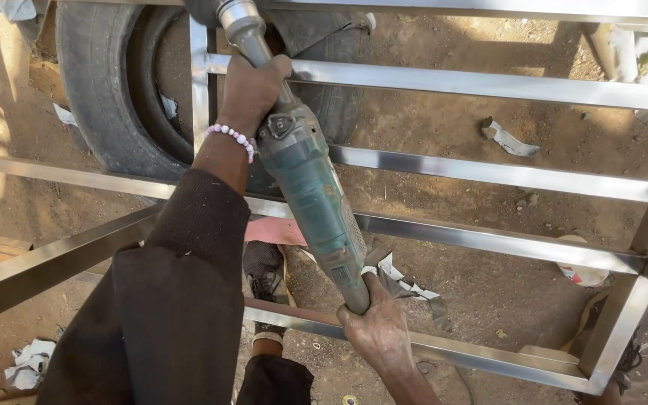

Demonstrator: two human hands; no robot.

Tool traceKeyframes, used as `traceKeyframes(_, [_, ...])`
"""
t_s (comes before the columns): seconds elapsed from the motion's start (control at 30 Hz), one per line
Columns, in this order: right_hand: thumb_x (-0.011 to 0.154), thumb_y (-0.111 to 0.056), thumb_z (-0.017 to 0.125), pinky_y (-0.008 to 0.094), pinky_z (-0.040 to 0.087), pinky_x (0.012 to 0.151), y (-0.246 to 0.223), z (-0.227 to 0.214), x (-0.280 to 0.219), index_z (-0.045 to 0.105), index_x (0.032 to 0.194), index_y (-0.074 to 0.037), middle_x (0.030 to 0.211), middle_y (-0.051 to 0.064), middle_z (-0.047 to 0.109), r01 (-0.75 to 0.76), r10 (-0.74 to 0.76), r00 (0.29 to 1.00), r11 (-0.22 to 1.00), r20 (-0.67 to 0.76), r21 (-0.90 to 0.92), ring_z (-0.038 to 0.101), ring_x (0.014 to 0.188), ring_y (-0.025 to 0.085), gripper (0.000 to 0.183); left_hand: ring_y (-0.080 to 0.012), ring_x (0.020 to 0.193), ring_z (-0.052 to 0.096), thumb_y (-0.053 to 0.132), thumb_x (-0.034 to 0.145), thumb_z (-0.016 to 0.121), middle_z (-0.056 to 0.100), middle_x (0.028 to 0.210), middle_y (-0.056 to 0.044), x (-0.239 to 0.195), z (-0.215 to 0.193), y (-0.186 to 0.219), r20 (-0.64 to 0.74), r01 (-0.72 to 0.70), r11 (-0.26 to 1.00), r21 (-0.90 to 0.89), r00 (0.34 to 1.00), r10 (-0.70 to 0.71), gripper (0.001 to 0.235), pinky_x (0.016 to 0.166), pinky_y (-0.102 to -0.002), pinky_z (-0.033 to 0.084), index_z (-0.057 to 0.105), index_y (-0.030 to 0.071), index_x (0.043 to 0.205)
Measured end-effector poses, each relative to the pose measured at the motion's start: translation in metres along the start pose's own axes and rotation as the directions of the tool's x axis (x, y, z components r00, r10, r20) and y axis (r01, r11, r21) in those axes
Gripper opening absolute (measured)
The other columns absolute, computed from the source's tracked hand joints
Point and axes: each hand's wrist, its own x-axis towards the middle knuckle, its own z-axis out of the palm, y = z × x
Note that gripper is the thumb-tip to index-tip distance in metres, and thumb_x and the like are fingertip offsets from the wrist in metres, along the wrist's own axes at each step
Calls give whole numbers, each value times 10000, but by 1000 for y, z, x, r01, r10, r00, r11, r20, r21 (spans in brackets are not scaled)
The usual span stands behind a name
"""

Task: Polishing a stainless steel frame using an angle grinder with a brush attachment

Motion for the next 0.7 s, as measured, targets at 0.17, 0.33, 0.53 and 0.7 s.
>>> traceKeyframes(0.17, [792, -237, 646, 376, 682, 816, -16, -5, -20, 584, 1356, -219, 993, 70, 782, -162, 161, 986, 987, 38, 15, 740, 800, 204, 567, -201, 790, 780, 57, 830, 687, 701, 903, -64, -16, 25, 7, 122, 22, 970, -242, 992, 8, 271, 632, -294, 613, 495, 79, 1019])
traceKeyframes(0.33, [721, -175, 791, 410, 552, 587, 37, 11, -8, 694, 984, -90, 720, 167, 718, -277, 311, 928, 945, -206, 176, 674, 599, 274, 293, -305, 934, 749, 341, 720, 700, 730, 1116, -146, -38, 64, 12, 243, -138, 990, -25, 960, 140, 615, 826, -422, 610, 515, 39, 1223])
traceKeyframes(0.53, [724, -217, 699, 445, 541, 643, 7, 9, -4, 686, 1011, -83, 760, 164, 682, -273, 277, 940, 961, -197, 50, 593, 641, 272, 317, -232, 674, 653, 179, 835, 668, 582, 948, -124, -29, 48, 9, 330, -36, 973, -228, 937, 112, 465, 578, -315, 639, 449, -11, 1199])
traceKeyframes(0.7, [717, -282, 656, 400, 515, 697, -28, -8, 1, 715, 1090, -246, 793, 74, 732, -190, 174, 976, 975, -133, -118, 620, 698, 239, 380, -208, 734, 684, 184, 825, 702, 624, 941, -81, -2, 5, 1, 188, 26, 973, -230, 982, 18, 410, 668, -320, 654, 505, 34, 1152])
